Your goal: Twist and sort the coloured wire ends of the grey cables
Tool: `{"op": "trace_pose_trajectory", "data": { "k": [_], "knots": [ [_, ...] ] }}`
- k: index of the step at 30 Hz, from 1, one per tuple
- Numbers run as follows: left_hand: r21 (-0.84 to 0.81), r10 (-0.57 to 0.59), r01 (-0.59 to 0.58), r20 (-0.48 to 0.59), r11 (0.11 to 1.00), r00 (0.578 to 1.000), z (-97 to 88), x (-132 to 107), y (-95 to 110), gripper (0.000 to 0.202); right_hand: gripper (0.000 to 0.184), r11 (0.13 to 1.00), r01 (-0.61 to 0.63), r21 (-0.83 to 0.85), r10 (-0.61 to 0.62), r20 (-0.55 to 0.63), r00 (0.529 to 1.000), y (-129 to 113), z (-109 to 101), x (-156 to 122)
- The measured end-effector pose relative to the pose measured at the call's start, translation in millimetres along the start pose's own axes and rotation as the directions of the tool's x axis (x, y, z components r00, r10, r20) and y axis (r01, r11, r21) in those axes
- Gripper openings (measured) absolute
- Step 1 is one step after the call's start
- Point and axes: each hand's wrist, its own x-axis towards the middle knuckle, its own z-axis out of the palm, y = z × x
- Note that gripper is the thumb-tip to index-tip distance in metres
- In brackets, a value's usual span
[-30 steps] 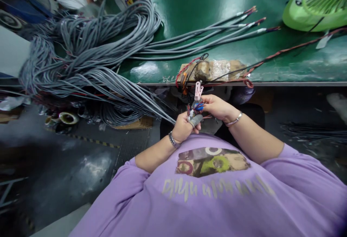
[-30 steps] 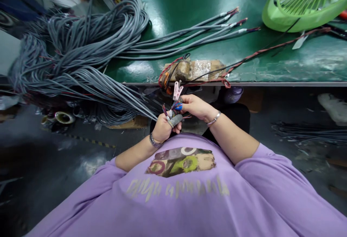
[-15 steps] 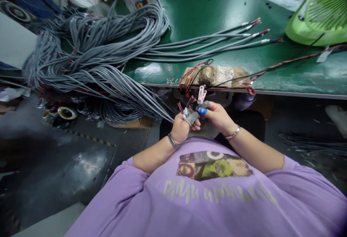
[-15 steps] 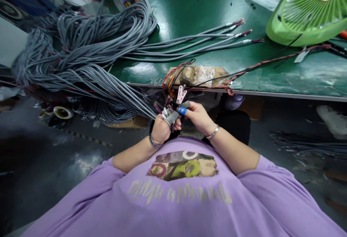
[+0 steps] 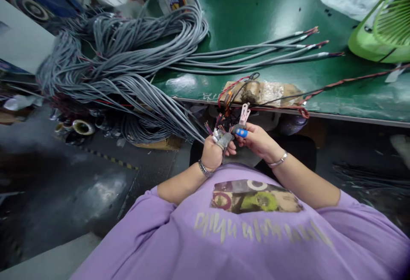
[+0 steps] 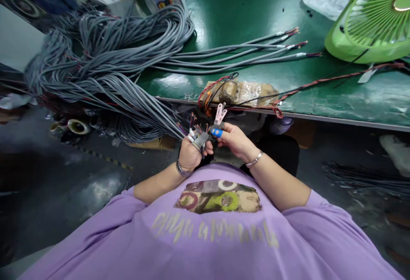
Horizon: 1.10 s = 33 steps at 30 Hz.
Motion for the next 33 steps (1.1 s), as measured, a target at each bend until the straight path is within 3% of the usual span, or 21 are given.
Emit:
{"op": "trace_pose_trajectory", "data": {
  "k": [7, 12, 17, 24, 29, 33],
  "knots": [
    [0.006, 0.029, -0.029, 0.042, 1.000, 0.999, 4.6, -1.2, -0.7, 0.047, 0.033, 0.991, 0.110, -0.079, -0.111, -0.004, 0.994, 2.4, 2.4, -2.1],
    [-0.041, 0.000, -0.001, -0.017, 0.999, 1.000, 4.4, 0.2, 0.6, 0.046, 0.036, 0.991, 0.122, -0.063, -0.128, -0.113, 0.985, 5.7, 6.0, -1.8],
    [-0.105, -0.004, -0.003, -0.064, 0.994, 0.998, 4.8, 2.3, 1.8, 0.042, 0.035, 0.984, 0.158, -0.084, -0.167, -0.128, 0.978, 4.4, 8.7, -5.4],
    [-0.167, 0.012, -0.021, -0.055, 0.986, 0.998, 4.4, 0.8, 8.8, 0.045, 0.031, 0.992, 0.121, -0.027, -0.122, -0.018, 0.992, 7.1, -3.3, -9.4],
    [-0.210, 0.060, -0.059, -0.003, 0.976, 0.998, 5.0, -3.7, 19.1, 0.049, 0.045, 0.980, 0.027, 0.197, -0.014, -0.068, 0.998, -3.5, -14.9, -0.5],
    [-0.161, 0.078, -0.065, 0.074, 0.985, 0.994, 10.5, -5.3, 23.5, 0.049, 0.054, 0.988, 0.065, 0.142, -0.056, -0.068, 0.996, -17.6, -11.9, 10.4]
  ]
}}
